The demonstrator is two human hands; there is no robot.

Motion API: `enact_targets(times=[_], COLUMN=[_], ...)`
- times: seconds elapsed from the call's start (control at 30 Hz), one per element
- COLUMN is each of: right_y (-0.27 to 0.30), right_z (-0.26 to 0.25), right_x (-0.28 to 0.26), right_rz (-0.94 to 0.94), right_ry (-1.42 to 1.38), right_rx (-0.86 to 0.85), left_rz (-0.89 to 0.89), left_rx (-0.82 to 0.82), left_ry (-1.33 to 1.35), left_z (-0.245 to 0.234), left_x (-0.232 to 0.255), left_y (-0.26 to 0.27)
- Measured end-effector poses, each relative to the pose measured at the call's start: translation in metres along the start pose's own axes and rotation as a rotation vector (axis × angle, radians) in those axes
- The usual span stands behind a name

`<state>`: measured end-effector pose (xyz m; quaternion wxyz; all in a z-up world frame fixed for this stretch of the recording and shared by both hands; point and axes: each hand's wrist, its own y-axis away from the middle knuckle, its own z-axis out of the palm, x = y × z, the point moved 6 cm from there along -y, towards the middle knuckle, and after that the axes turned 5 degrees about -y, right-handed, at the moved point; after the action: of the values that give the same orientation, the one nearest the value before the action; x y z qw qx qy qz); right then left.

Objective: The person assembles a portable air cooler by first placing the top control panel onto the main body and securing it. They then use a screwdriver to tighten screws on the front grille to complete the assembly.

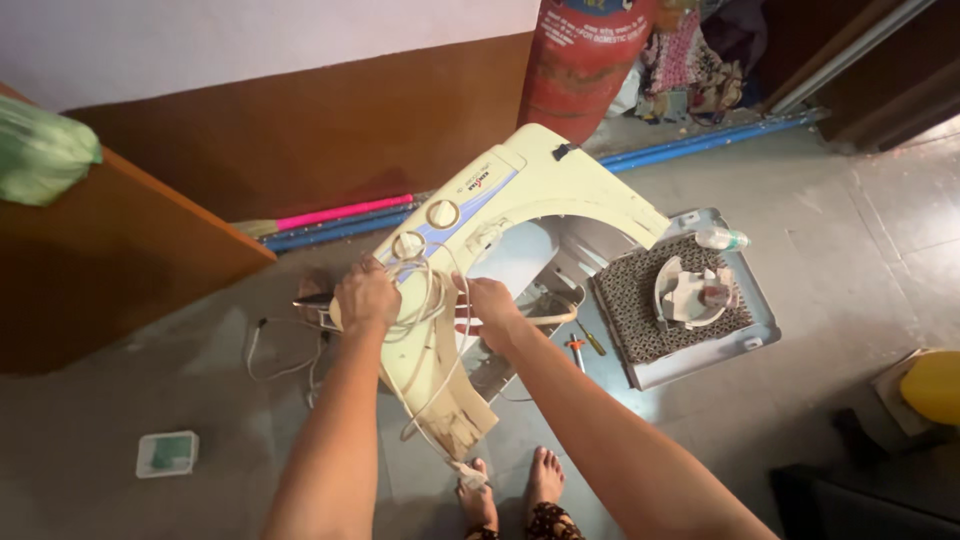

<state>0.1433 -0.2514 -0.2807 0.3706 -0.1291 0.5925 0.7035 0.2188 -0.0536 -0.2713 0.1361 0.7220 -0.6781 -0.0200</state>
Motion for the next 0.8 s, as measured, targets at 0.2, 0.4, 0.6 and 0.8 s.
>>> enact_targets(times=[0.2, 0.4, 0.6, 0.8], right_y=[-0.010, -0.041, -0.074, -0.049], right_z=[0.020, 0.030, 0.005, -0.035], right_x=[-0.011, -0.008, 0.030, 0.080], right_rz=[-0.080, -0.338, -0.469, -1.005], right_ry=[0.089, 0.448, 1.033, 1.760], right_rx=[0.024, 0.163, 0.009, -0.412], left_rz=[0.040, 0.012, -0.009, -0.087], left_rx=[-0.019, 0.045, 0.140, -0.157], left_ry=[-0.032, -0.035, -0.031, 0.011], left_z=[0.001, 0.007, 0.012, 0.017], left_x=[0.003, 0.001, 0.002, 0.017], left_y=[-0.005, 0.003, 0.047, 0.140])
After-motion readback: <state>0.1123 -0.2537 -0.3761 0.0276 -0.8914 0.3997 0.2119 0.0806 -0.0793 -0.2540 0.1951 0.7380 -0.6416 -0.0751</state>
